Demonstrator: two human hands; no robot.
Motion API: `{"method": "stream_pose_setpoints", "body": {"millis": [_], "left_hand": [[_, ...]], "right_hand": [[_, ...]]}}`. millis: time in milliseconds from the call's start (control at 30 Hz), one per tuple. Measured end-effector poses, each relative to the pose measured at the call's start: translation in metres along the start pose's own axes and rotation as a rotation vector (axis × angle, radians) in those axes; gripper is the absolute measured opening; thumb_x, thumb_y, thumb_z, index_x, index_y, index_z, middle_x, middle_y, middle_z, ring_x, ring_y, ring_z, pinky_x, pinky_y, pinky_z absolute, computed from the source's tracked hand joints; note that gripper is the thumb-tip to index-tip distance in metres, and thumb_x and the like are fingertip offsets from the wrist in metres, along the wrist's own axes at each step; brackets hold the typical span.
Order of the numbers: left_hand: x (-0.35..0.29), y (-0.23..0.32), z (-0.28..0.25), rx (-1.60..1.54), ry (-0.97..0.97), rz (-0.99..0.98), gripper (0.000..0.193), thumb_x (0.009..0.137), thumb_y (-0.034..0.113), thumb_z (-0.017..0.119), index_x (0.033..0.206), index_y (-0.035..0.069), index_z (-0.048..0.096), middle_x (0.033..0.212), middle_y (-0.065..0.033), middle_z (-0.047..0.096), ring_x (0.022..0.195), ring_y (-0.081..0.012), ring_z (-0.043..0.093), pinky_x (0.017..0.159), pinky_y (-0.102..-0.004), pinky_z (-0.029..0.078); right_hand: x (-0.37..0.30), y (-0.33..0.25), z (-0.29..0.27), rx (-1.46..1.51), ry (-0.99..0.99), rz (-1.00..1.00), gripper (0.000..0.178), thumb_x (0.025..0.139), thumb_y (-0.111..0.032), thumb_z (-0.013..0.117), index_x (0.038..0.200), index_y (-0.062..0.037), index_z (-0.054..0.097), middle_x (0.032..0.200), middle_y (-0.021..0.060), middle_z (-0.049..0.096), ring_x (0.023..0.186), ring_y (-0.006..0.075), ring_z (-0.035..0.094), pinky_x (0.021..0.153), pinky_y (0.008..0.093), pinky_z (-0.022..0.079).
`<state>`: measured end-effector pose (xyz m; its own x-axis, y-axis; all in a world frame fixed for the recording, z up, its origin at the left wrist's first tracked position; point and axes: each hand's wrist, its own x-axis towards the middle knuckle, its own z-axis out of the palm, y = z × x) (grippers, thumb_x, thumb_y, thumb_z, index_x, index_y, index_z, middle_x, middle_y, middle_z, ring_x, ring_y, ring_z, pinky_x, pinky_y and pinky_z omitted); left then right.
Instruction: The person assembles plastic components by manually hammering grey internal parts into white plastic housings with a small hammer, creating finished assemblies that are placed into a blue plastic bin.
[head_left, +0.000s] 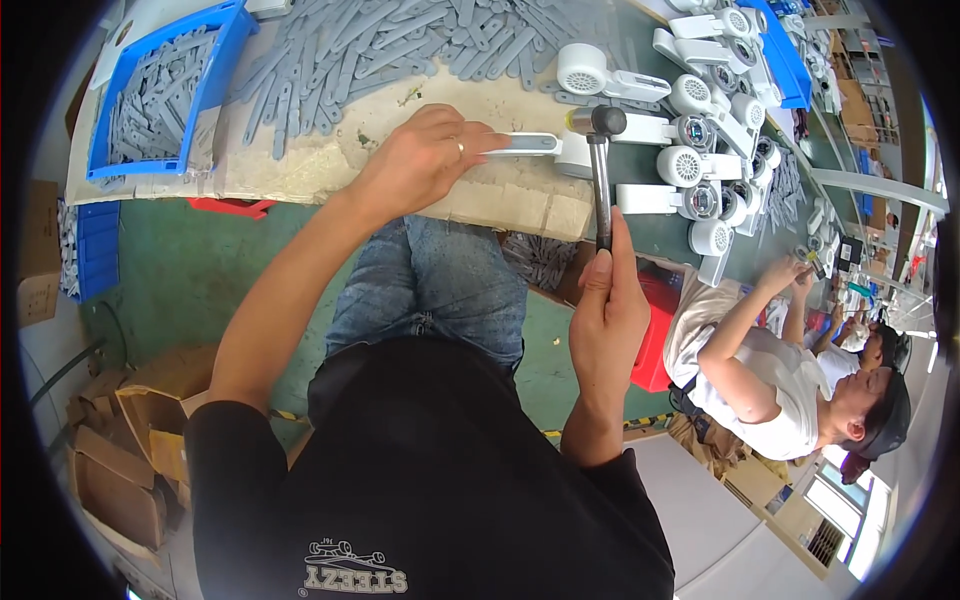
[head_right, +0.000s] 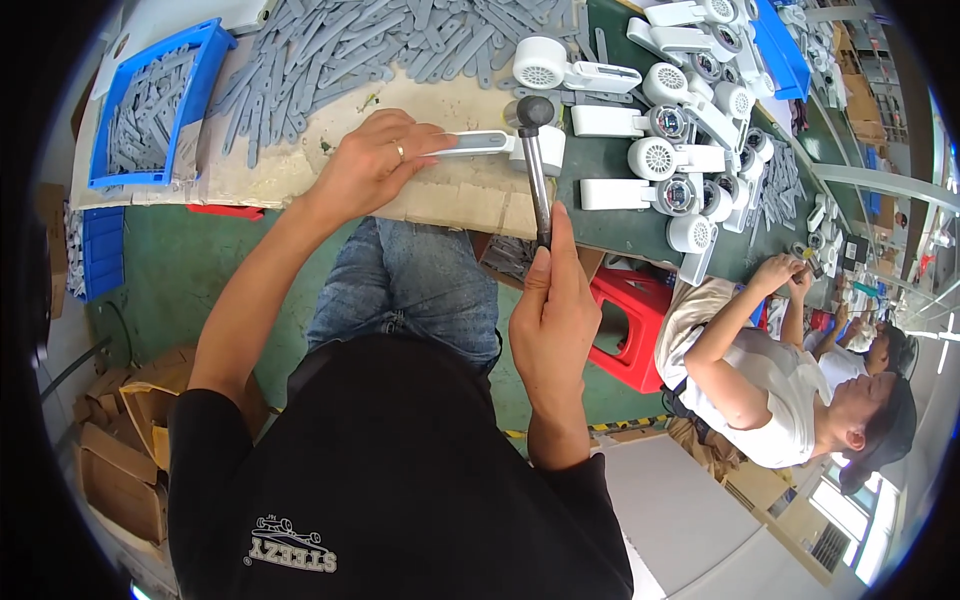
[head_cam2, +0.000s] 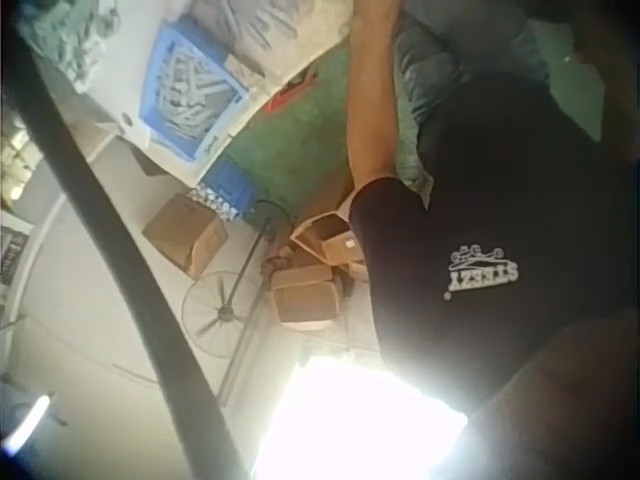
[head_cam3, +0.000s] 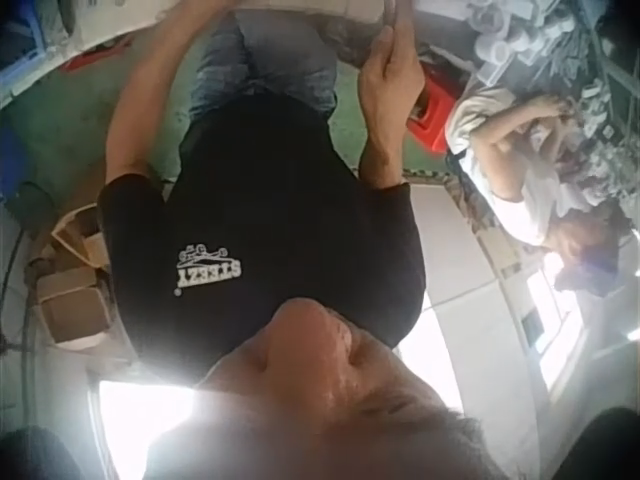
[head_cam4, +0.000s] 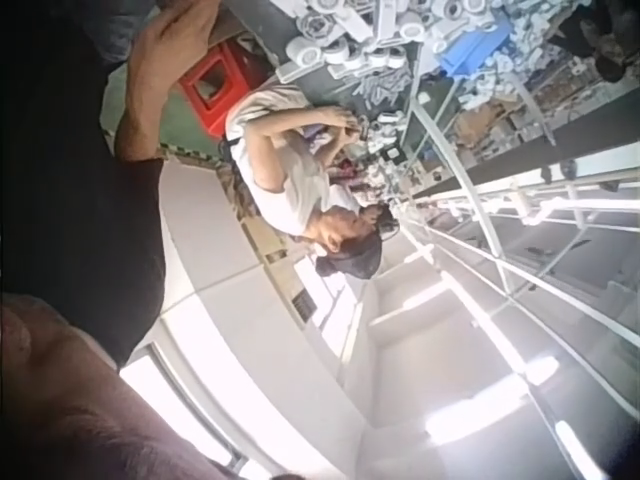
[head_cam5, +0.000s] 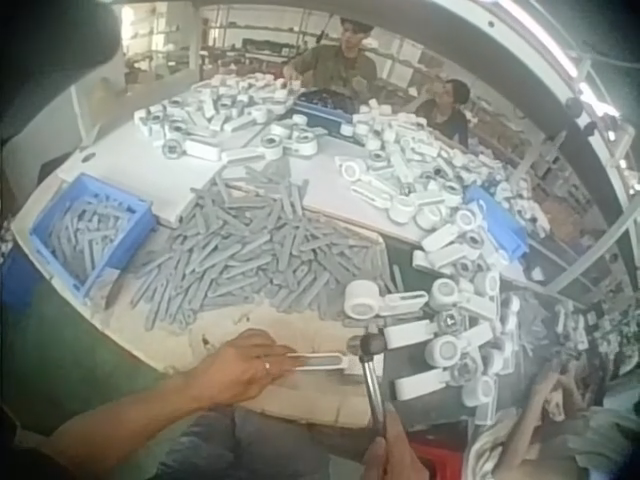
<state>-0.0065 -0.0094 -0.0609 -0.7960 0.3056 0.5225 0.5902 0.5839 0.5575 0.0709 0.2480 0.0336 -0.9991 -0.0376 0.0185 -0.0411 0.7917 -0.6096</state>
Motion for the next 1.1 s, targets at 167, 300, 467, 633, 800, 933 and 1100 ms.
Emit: {"method": "stream_pose_setpoints", "body": {"millis": [167,300,467,633,800,933,1100], "left_hand": [[0.002,-0.001,-0.002,0.037,0.021,-0.014,0.030,0.090,0.011,0.071,0.119,0.014,0.076,0.103,-0.0079,0.074,0.093,-0.0288,0.065,0.087,-0.0400,0.054],[0.005,-0.001,-0.001,0.049,0.025,0.010,0.030,0.090,0.011,0.071,0.119,0.013,0.076,0.104,-0.0078,0.074,0.091,-0.0289,0.065,0.086,-0.0398,0.055],[0.003,0.003,-0.003,0.036,-0.016,-0.037,0.038,0.085,0.005,0.075,0.123,0.013,0.075,0.109,-0.0088,0.074,0.099,-0.0307,0.067,0.092,-0.0396,0.056],[0.003,0.006,0.001,0.040,-0.009,-0.036,0.038,0.085,0.005,0.076,0.122,0.013,0.075,0.108,-0.0090,0.074,0.100,-0.0306,0.067,0.092,-0.0390,0.056],[-0.005,0.008,-0.002,-0.007,-0.016,-0.124,0.051,0.086,0.008,0.076,0.136,0.014,0.066,0.110,-0.0082,0.074,0.104,-0.0322,0.066,0.093,-0.0406,0.055],[-0.003,0.017,0.003,-0.143,0.011,-0.337,0.071,0.087,0.010,0.077,0.152,0.016,0.048,0.113,-0.0071,0.075,0.108,-0.0332,0.065,0.095,-0.0413,0.055],[-0.004,0.015,0.005,-0.195,-0.004,-0.419,0.086,0.088,0.011,0.078,0.160,0.019,0.031,0.116,-0.0042,0.076,0.120,-0.0315,0.060,0.101,-0.0406,0.053]], "right_hand": [[-0.005,-0.003,-0.001,0.034,0.041,0.000,0.042,0.108,-0.012,0.049,0.149,-0.0039,0.051,0.091,0.0104,0.059,0.074,0.0179,0.056,0.065,0.0310,0.044],[-0.007,0.006,0.015,0.127,0.197,-0.066,0.043,0.105,-0.009,0.050,0.147,0.0010,0.050,0.111,0.0240,0.070,0.089,0.0300,0.071,0.075,0.0400,0.054],[0.004,-0.005,0.007,-0.026,0.021,-0.057,0.045,0.103,-0.006,0.053,0.147,-0.0022,0.051,0.109,0.0213,0.070,0.081,0.0342,0.070,0.069,0.0413,0.054],[0.002,0.013,0.025,-0.155,0.046,-0.120,0.043,0.103,-0.006,0.053,0.146,-0.0048,0.054,0.100,0.0207,0.069,0.079,0.0351,0.068,0.067,0.0412,0.052],[-0.011,-0.002,-0.001,-0.036,0.040,-0.063,0.046,0.101,-0.002,0.054,0.146,-0.0025,0.053,0.099,0.0214,0.070,0.081,0.0352,0.069,0.069,0.0401,0.053],[-0.006,0.006,0.017,-0.007,0.149,-0.313,0.048,0.100,-0.003,0.056,0.148,-0.0036,0.052,0.096,0.0197,0.070,0.078,0.0335,0.068,0.067,0.0388,0.053],[-0.007,0.007,0.015,-0.103,0.037,-0.262,0.049,0.099,-0.007,0.059,0.147,-0.0092,0.054,0.083,0.0141,0.064,0.065,0.0335,0.062,0.058,0.0428,0.049]]}}
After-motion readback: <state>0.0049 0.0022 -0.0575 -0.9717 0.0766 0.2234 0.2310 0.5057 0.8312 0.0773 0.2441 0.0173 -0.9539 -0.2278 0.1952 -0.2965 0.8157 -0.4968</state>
